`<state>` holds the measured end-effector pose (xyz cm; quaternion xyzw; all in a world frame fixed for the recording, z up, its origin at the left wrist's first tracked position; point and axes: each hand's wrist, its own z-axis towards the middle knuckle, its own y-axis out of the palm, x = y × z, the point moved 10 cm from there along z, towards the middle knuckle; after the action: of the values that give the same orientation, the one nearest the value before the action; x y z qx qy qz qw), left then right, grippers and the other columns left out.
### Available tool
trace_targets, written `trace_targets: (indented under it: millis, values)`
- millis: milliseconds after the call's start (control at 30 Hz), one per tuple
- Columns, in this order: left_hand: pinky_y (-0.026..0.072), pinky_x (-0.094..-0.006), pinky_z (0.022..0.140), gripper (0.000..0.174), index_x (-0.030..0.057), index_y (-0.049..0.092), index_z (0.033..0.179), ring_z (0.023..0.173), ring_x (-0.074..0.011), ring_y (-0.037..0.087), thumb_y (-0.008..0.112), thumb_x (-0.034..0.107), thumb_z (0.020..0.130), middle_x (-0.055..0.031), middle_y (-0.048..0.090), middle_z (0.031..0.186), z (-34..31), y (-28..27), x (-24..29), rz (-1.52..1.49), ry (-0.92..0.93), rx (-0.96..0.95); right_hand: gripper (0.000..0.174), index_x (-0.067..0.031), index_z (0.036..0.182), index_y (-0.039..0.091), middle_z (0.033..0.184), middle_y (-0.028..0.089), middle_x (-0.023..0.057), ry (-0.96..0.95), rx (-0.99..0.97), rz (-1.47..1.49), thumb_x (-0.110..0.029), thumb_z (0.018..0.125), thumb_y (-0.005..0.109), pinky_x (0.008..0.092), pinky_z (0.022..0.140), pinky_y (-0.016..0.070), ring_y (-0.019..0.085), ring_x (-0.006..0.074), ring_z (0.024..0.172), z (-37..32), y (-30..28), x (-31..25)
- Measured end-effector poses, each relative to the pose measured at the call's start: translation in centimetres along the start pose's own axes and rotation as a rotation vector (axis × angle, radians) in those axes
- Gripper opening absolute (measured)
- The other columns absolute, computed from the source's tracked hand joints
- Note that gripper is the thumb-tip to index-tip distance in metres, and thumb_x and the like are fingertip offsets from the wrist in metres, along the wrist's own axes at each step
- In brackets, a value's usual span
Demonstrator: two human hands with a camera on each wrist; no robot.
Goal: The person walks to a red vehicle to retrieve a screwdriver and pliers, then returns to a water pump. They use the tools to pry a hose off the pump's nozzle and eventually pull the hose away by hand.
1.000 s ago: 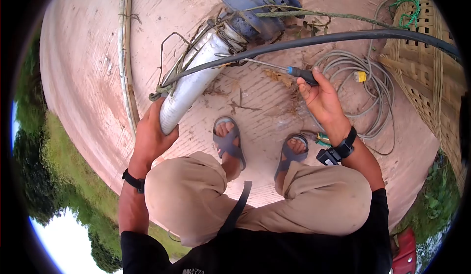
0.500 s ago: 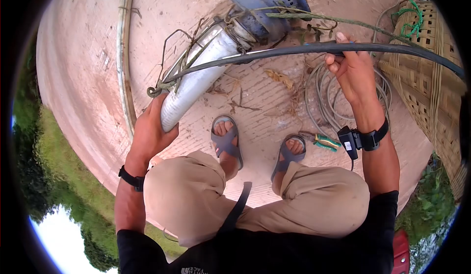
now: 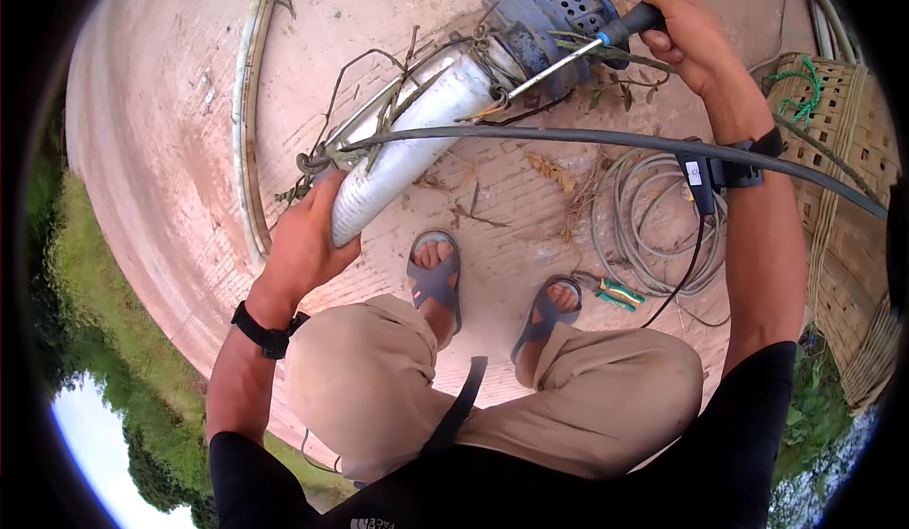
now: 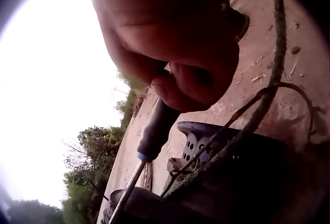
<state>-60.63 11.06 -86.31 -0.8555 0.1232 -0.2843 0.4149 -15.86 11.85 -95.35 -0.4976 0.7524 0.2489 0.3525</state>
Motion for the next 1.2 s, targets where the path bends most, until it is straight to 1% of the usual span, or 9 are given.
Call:
trace_targets:
  millis: [67,300,467,533,600,733,933,1133,1200]
  values:
    - [0.0540,-0.0491,0.085,0.071,0.0033,0.045,0.139,0.099,-0.0480,0.064,0.075,0.010,0.075,-0.0277,0.064,0.111,0.2,0.6,-0.2,-0.018,0.010,-0.021,0.024,-0.0039,0.102,0.058,0.059,0.055,0.0034,-0.075,0.025,-0.292,-0.028,0.098,0.060,0.0290,0.050,0.0425,0.051,0.0140,0.049,0.4,-1.0,-2.3]
    - [0.0542,-0.0514,0.081,0.070,0.0057,0.043,0.136,0.095,-0.0490,0.064,0.076,0.011,0.075,-0.0275,0.064,0.108,-0.1,2.4,0.4,-0.007,0.042,-0.075,0.041,0.0021,0.120,0.053,0.077,0.063,0.0123,-0.824,0.016,-0.471,-0.027,0.094,0.066,0.0370,0.058,0.0507,0.064,0.0235,0.065,-7.0,13.4,-14.6]
    - [0.0556,-0.0511,0.076,0.072,0.0034,0.044,0.137,0.090,-0.0468,0.065,0.075,0.012,0.072,-0.0242,0.063,0.112,-0.5,2.4,0.9,0.023,0.062,-0.069,0.041,0.0032,0.118,0.051,0.081,0.066,0.0220,-1.279,-0.029,-0.508,-0.025,0.093,0.069,0.0418,0.062,0.0526,0.068,0.0359,0.072,-9.7,20.6,-13.7]
    - [0.0542,-0.0517,0.082,0.065,0.0046,0.046,0.133,0.096,-0.0492,0.064,0.075,0.010,0.075,-0.0280,0.064,0.109,-0.3,1.8,1.5,0.015,0.038,-0.087,0.026,-0.0039,0.108,0.061,0.081,0.072,0.0135,-1.351,-0.068,-0.693,-0.021,0.091,0.068,0.0372,0.056,0.0525,0.071,0.0259,0.070,-11.7,24.6,-13.0]
    - [0.0541,-0.0517,0.082,0.065,0.0043,0.046,0.133,0.096,-0.0496,0.064,0.075,0.011,0.074,-0.0289,0.065,0.109,-0.4,1.6,1.3,0.009,0.006,-0.098,0.027,-0.0079,0.103,0.064,0.080,0.072,0.0143,-1.232,-0.427,-0.906,-0.030,0.087,0.068,0.0453,0.066,0.0538,0.072,0.0349,0.082,-14.3,29.8,-10.2]
    - [0.0549,-0.0512,0.080,0.071,0.0035,0.046,0.132,0.094,-0.0475,0.064,0.079,0.013,0.070,-0.0274,0.064,0.107,-0.6,2.4,0.1,0.018,-0.035,-0.107,0.014,-0.0082,0.085,0.069,0.069,0.069,0.0095,-1.295,-0.634,-1.139,-0.020,0.078,0.065,0.0438,0.061,0.0542,0.072,0.0299,0.072,-16.8,36.8,-0.7]
    - [0.0549,-0.0519,0.077,0.069,0.0031,0.047,0.130,0.092,-0.0472,0.064,0.078,0.012,0.069,-0.0267,0.064,0.106,-0.8,2.9,0.5,0.080,0.064,-0.034,0.012,-0.0086,0.080,0.067,0.066,0.068,0.0103,-1.329,-0.468,-1.040,-0.020,0.077,0.066,0.0419,0.056,0.0539,0.071,0.0298,0.068,-18.0,34.4,-4.2]
    - [0.0541,-0.0532,0.077,0.065,0.0053,0.045,0.132,0.091,-0.0507,0.064,0.075,0.013,0.075,-0.0279,0.065,0.104,-0.7,2.4,0.1,0.002,-0.020,-0.016,0.013,-0.0052,0.084,0.067,0.067,0.068,0.0138,-1.407,0.269,-0.408,-0.017,0.081,0.068,0.0418,0.055,0.0540,0.069,0.0303,0.063,-19.6,18.6,-18.2]
    - [0.0542,-0.0531,0.078,0.068,0.0075,0.044,0.135,0.092,-0.0504,0.064,0.075,0.014,0.076,-0.0262,0.065,0.106,-0.7,2.5,-0.2,0.010,-0.027,-0.014,0.039,0.0030,0.116,0.051,0.078,0.065,0.0153,-1.504,0.400,-0.261,-0.021,0.092,0.070,0.0361,0.058,0.0512,0.067,0.0259,0.068,-19.3,11.5,-18.4]
